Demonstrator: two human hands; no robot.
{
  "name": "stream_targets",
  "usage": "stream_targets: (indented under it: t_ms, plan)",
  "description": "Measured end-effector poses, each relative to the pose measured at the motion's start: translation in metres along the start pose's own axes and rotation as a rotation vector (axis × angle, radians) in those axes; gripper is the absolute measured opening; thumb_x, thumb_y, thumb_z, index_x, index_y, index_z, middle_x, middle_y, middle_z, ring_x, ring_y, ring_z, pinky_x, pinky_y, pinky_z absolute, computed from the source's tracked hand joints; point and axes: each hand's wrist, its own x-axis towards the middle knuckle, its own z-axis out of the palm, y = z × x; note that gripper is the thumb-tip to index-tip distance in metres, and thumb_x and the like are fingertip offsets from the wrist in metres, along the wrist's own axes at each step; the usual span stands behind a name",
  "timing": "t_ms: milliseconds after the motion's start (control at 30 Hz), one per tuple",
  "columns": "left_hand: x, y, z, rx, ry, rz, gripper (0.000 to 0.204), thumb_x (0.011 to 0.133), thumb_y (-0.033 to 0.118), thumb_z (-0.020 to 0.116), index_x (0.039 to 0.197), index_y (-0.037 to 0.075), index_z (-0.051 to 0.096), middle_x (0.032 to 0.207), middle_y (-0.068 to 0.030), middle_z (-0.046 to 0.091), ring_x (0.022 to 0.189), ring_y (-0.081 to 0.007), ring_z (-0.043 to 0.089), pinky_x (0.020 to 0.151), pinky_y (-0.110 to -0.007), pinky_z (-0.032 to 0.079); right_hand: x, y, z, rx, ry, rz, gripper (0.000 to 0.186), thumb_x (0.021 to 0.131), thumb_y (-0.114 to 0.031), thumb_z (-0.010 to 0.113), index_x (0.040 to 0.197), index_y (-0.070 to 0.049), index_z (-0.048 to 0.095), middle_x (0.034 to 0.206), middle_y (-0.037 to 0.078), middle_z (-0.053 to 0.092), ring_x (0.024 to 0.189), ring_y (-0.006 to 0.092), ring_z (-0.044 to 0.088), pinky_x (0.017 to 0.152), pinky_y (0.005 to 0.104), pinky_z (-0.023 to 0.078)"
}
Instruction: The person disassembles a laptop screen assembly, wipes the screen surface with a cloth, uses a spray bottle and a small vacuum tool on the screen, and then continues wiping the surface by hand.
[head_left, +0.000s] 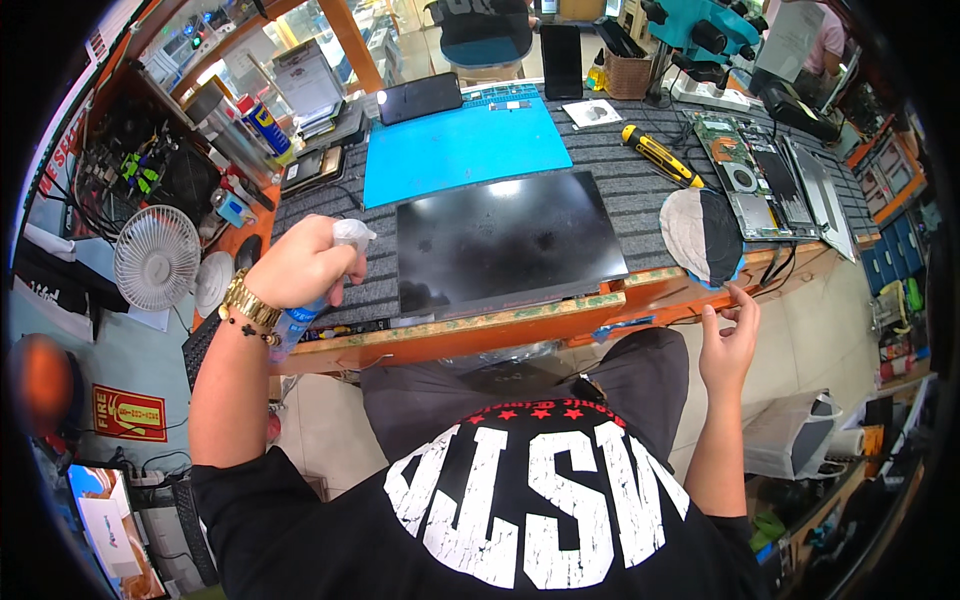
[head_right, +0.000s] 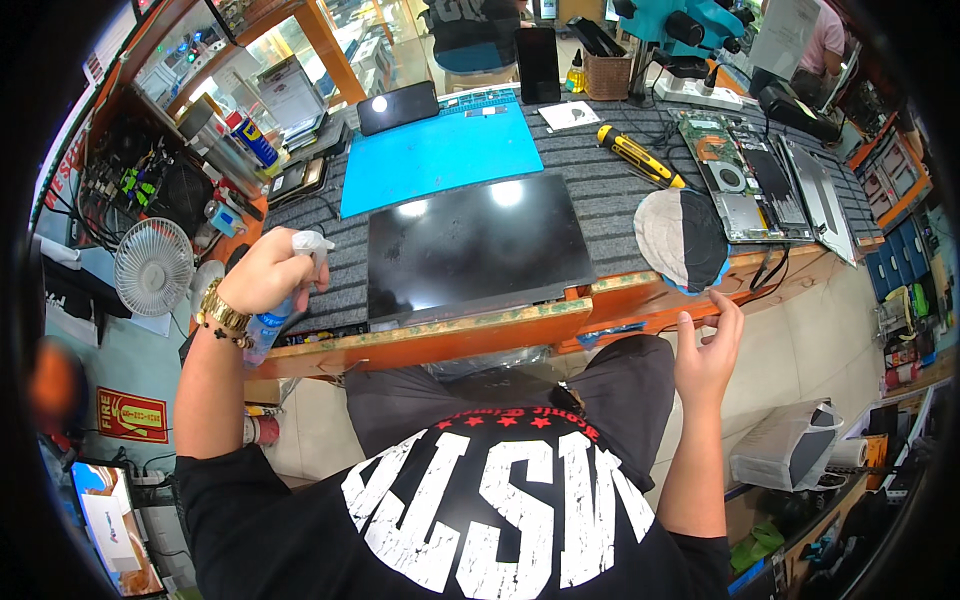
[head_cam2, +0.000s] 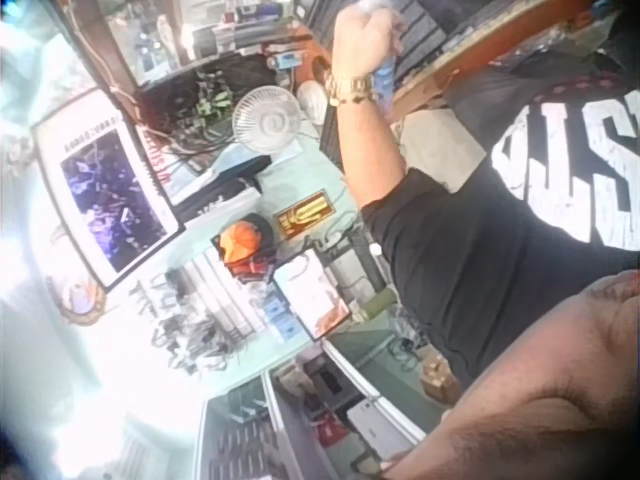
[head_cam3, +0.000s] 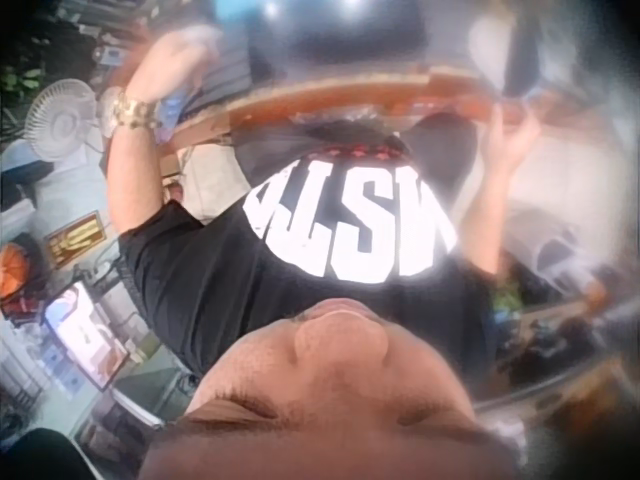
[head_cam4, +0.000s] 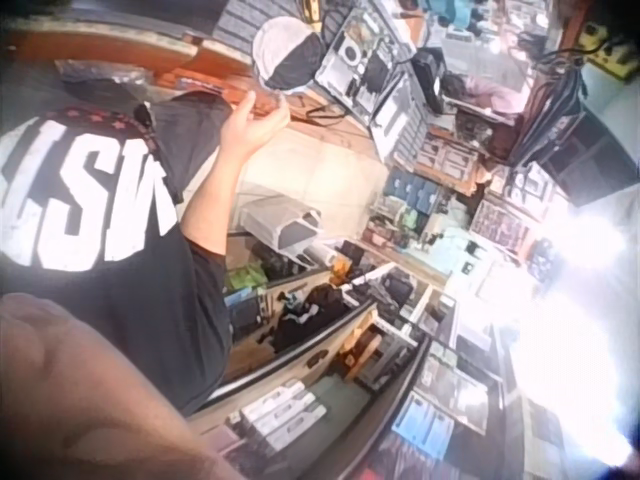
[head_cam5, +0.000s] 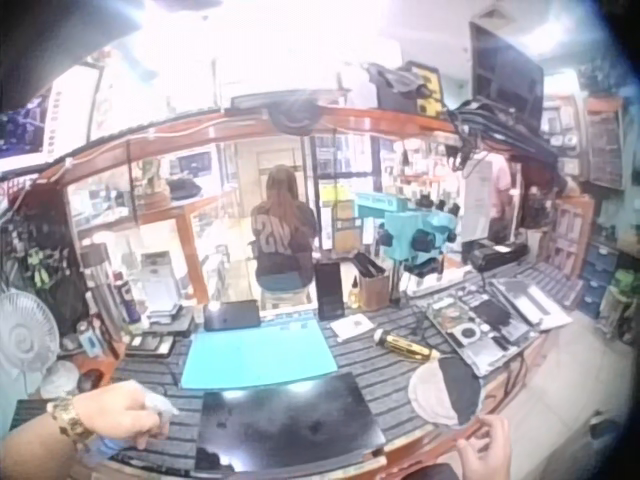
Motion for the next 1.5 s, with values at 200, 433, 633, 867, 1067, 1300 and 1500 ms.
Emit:
stream_targets:
  t_ms: [200, 433, 633, 867, 1067, 1300, 1500]
  plan:
    - [0.032, 0.032, 0.016, 0.003, -0.059, 0.135, 0.025, 0.092, 0.013, 0.055, 0.094, -0.004, 0.073, 0.083, -0.0095, 0.074, 0.059, -0.0167, 0.072, 0.057, -0.033, 0.057, -0.012, -0.004, -0.006, -0.013, 0.006, -0.030, 0.052, 0.100, -0.016, 0.083, 0.147, -0.003, 0.066, 0.137, 0.007, 0.066, 0.104, 0.0175, 0.064, 0.080, 0.0331, 0.049]
    - [0.092, 0.089, 0.056, 0.200, -0.076, 0.283, 0.034, 0.096, 0.024, 0.060, 0.082, -0.002, 0.076, 0.071, -0.0098, 0.074, 0.056, -0.0184, 0.072, 0.059, -0.037, 0.056, -0.018, -0.011, -0.010, -0.002, -0.004, -0.002, 0.053, 0.099, -0.015, 0.083, 0.148, -0.004, 0.065, 0.136, 0.007, 0.065, 0.105, 0.0185, 0.063, 0.081, 0.0336, 0.050]
    - [0.120, 0.130, 0.068, 0.240, -0.169, 0.355, 0.038, 0.097, 0.027, 0.061, 0.084, -0.006, 0.076, 0.078, -0.0163, 0.078, 0.060, -0.0243, 0.077, 0.064, -0.041, 0.060, -0.023, 0.000, -0.023, -0.028, -0.019, 0.034, 0.053, 0.100, -0.015, 0.082, 0.148, -0.005, 0.064, 0.139, 0.009, 0.064, 0.105, 0.0210, 0.063, 0.082, 0.0343, 0.051]
    - [0.151, 0.142, 0.075, 0.226, -0.125, 0.333, 0.036, 0.096, 0.025, 0.060, 0.091, -0.005, 0.079, 0.086, -0.0128, 0.080, 0.061, -0.0217, 0.077, 0.062, -0.038, 0.059, -0.023, 0.018, -0.025, -0.055, -0.022, 0.015, 0.048, 0.104, -0.014, 0.081, 0.148, -0.003, 0.065, 0.142, 0.009, 0.064, 0.107, 0.0187, 0.065, 0.078, 0.0306, 0.056]
    - [0.170, 0.132, 0.062, 0.253, -0.042, 0.269, 0.037, 0.096, 0.024, 0.059, 0.091, -0.007, 0.078, 0.087, -0.0148, 0.081, 0.061, -0.0234, 0.077, 0.063, -0.039, 0.060, -0.019, 0.015, -0.024, -0.040, -0.027, 0.011, 0.048, 0.104, -0.013, 0.080, 0.148, -0.003, 0.065, 0.141, 0.009, 0.064, 0.107, 0.0189, 0.064, 0.079, 0.0311, 0.055]
    - [0.147, 0.107, 0.045, 0.247, -0.060, 0.160, 0.036, 0.097, 0.023, 0.059, 0.093, -0.008, 0.076, 0.088, -0.0138, 0.080, 0.059, -0.0226, 0.075, 0.061, -0.038, 0.059, -0.017, 0.012, -0.021, 0.007, -0.032, 0.059, 0.052, 0.100, -0.015, 0.082, 0.148, -0.006, 0.065, 0.140, 0.009, 0.065, 0.106, 0.0209, 0.064, 0.085, 0.0359, 0.051]
    - [0.083, 0.065, 0.008, 0.170, -0.099, 0.058, 0.030, 0.097, 0.018, 0.058, 0.098, -0.007, 0.075, 0.087, -0.0136, 0.078, 0.059, -0.0213, 0.073, 0.059, -0.035, 0.057, -0.022, 0.022, -0.023, 0.022, -0.040, 0.079, 0.050, 0.102, -0.016, 0.081, 0.148, -0.007, 0.065, 0.140, 0.008, 0.065, 0.106, 0.0197, 0.065, 0.084, 0.0342, 0.052]
